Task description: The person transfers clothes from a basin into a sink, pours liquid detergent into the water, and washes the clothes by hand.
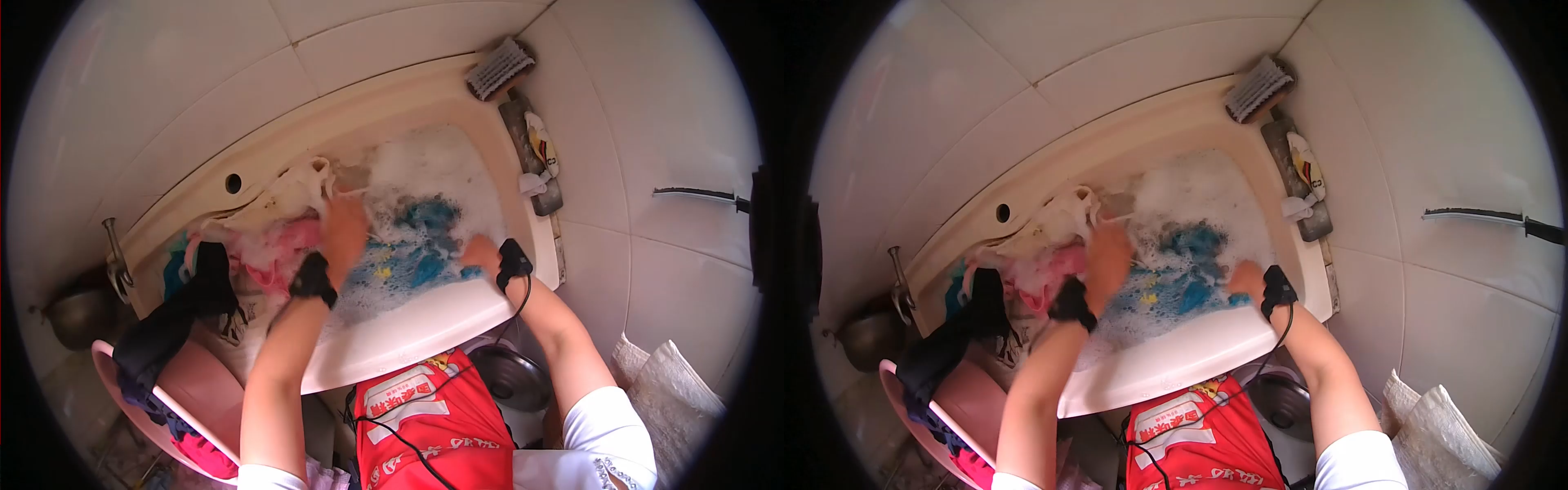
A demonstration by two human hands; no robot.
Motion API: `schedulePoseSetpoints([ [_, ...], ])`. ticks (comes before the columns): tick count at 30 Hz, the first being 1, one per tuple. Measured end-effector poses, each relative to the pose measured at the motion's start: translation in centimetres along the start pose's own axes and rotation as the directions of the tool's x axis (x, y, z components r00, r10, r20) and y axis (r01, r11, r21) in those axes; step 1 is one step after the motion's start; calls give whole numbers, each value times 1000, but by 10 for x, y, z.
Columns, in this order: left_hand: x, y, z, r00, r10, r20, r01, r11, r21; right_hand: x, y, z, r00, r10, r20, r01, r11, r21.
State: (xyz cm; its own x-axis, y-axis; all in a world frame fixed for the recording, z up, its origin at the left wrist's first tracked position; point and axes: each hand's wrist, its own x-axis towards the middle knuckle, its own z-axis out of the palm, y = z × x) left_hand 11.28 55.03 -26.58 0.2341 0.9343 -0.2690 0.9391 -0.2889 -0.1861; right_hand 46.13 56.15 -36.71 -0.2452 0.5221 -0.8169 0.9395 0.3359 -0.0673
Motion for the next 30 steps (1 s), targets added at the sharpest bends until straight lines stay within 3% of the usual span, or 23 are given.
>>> schedulePoseSetpoints([
  [1, -18, 21, -13, 981, 7, -196, -55, 969, -239, 1, -1, -1, 1000, 1, -3, -1, 1000, 3],
  [2, -39, 35, -22, 926, -34, -376, -150, 881, -449, 2, -5, -3, 993, -117, -5, 117, 993, 32],
  [3, -57, 40, -20, 929, -32, -370, -148, 882, -447, 0, -12, -4, 972, -235, -9, 235, 970, 64],
  [4, -72, 43, -18, 947, -4, -320, -170, 841, -514, -17, -15, -37, 990, -83, 110, 84, 997, 1],
  [6, -87, 46, -7, 962, 24, -274, -184, 797, -575, -47, -29, -86, 992, -126, 13, 123, 984, 127],
  [7, -91, 50, 10, 998, -61, 22, 55, 631, -773, -53, -37, -96, 985, -151, -86, 168, 955, 244],
  [8, -92, 52, 19, 944, -75, 321, 322, 414, -851, -55, -48, -94, 984, -154, -89, 171, 956, 237],
  [9, -91, 48, 17, 946, -84, 313, 320, 409, -855, -58, -63, -87, 950, -244, -195, 262, 962, 72],
  [10, -90, 41, 14, 994, 34, 108, 73, 537, -841, -64, -77, -78, 896, -344, -281, 329, 939, -101],
  [12, -90, 22, 11, 908, 341, -244, -416, 664, -622, -74, -81, -79, 715, -574, -399, 475, 817, -326],
  [13, -86, 13, 26, 909, 340, -242, -414, 664, -622, -73, -76, -82, 714, -576, -398, 477, 817, -325],
  [15, -71, -3, 67, 908, 267, 321, -112, 896, -430, -65, -58, -94, 769, -613, -181, 612, 788, -64],
  [16, -76, -11, 55, 962, -77, 262, 234, 726, -647, -63, -50, -90, 768, -616, -178, 616, 785, -61],
  [17, -79, -22, 41, 862, -418, 288, 453, 380, -807, -56, -41, -87, 791, -550, -268, 583, 811, 53],
  [19, -75, -46, 84, 803, -578, 148, 423, 377, -824, -48, -26, -77, 832, -370, -413, 506, 811, 294],
  [20, -75, -50, 85, 805, -572, 154, 424, 375, -824, -52, -27, -75, 837, -366, -407, 501, 812, 299],
  [22, -74, -58, 75, 729, -623, 284, 564, 311, -765, -63, -46, -86, 936, -154, -318, 273, 887, 372],
  [23, -72, -41, 60, 677, -710, 193, 578, 351, -736, -64, -56, -90, 962, -44, -269, 153, 903, 401],
  [24, -67, -10, 42, 617, -782, 89, 595, 389, -704, -61, -67, -83, 961, -42, -273, 155, 902, 404],
  [26, -70, 51, 20, 680, -722, -125, 589, 640, -494, -58, -85, -60, 777, -291, -559, 315, 947, -57],
  [27, -79, 58, 9, 685, -717, -129, 584, 646, -491, -56, -84, -63, 777, -286, -562, 313, 948, -49],
  [29, -90, 63, -11, 890, -444, 106, 444, 785, -432, -46, -76, -77, 617, -737, -274, 676, 675, -295],
  [30, -92, 58, -7, 892, -441, 105, 440, 787, -433, -38, -64, -83, 752, -637, -169, 624, 771, -125],
])
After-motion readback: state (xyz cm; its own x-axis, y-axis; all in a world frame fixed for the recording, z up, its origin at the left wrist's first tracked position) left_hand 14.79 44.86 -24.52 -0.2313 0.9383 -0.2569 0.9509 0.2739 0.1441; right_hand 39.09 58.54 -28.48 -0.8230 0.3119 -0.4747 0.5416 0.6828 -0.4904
